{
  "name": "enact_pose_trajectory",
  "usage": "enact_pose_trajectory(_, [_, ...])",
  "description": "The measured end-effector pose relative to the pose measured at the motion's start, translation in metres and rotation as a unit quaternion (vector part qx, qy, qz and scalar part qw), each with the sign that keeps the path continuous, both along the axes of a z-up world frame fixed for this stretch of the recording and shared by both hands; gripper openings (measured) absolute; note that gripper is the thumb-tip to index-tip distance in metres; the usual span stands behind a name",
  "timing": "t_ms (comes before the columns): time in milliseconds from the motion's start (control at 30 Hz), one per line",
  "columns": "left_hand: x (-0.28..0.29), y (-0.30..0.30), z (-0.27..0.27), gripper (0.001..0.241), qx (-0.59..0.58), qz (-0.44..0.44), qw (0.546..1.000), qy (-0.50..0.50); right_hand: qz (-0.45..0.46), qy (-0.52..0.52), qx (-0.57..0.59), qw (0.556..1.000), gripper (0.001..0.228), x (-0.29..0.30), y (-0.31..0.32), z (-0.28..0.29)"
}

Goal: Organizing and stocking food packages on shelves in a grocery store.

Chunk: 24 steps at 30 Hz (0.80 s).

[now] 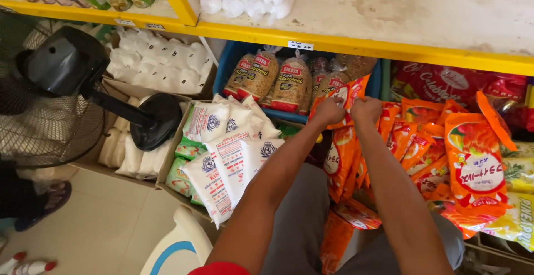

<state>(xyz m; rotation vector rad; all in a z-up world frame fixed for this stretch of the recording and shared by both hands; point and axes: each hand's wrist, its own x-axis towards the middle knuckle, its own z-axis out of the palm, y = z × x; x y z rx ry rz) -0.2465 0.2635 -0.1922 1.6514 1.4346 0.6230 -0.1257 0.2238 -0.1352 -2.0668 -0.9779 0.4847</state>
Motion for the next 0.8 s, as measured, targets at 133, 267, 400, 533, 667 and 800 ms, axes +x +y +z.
enact_pose_trajectory(133, [-0.011, 0.005, 0.016, 0.054, 0.039, 0.022, 0.998, 0.047, 0.015, -0.003, 0.061, 0.998, 0.022, -0.01, 0.005, 0.018])
enact_pose_trajectory(267, [-0.012, 0.022, 0.014, 0.058, 0.08, 0.077, 0.994, 0.007, 0.044, -0.031, 0.118, 0.992, 0.02, -0.011, 0.014, 0.044])
enact_pose_trajectory(400, [-0.032, 0.017, 0.066, 0.079, 0.082, 0.076, 0.994, -0.008, 0.119, -0.072, 0.138, 0.981, 0.022, 0.01, 0.012, 0.083])
enact_pose_trajectory(533, [-0.062, -0.014, 0.155, 0.11, 0.238, 0.033, 0.962, -0.132, 0.316, 0.012, 0.124, 0.941, 0.028, 0.046, -0.015, 0.15])
enact_pose_trajectory(667, [-0.08, 0.007, 0.149, 0.068, 0.065, -0.13, 0.975, -0.167, 0.306, -0.01, -0.091, 0.948, 0.038, 0.05, -0.052, 0.245])
enact_pose_trajectory(800, [-0.087, -0.048, 0.183, 0.054, 0.027, -0.161, 0.947, -0.277, 0.355, 0.064, -0.089, 0.928, 0.035, 0.067, -0.049, 0.25])
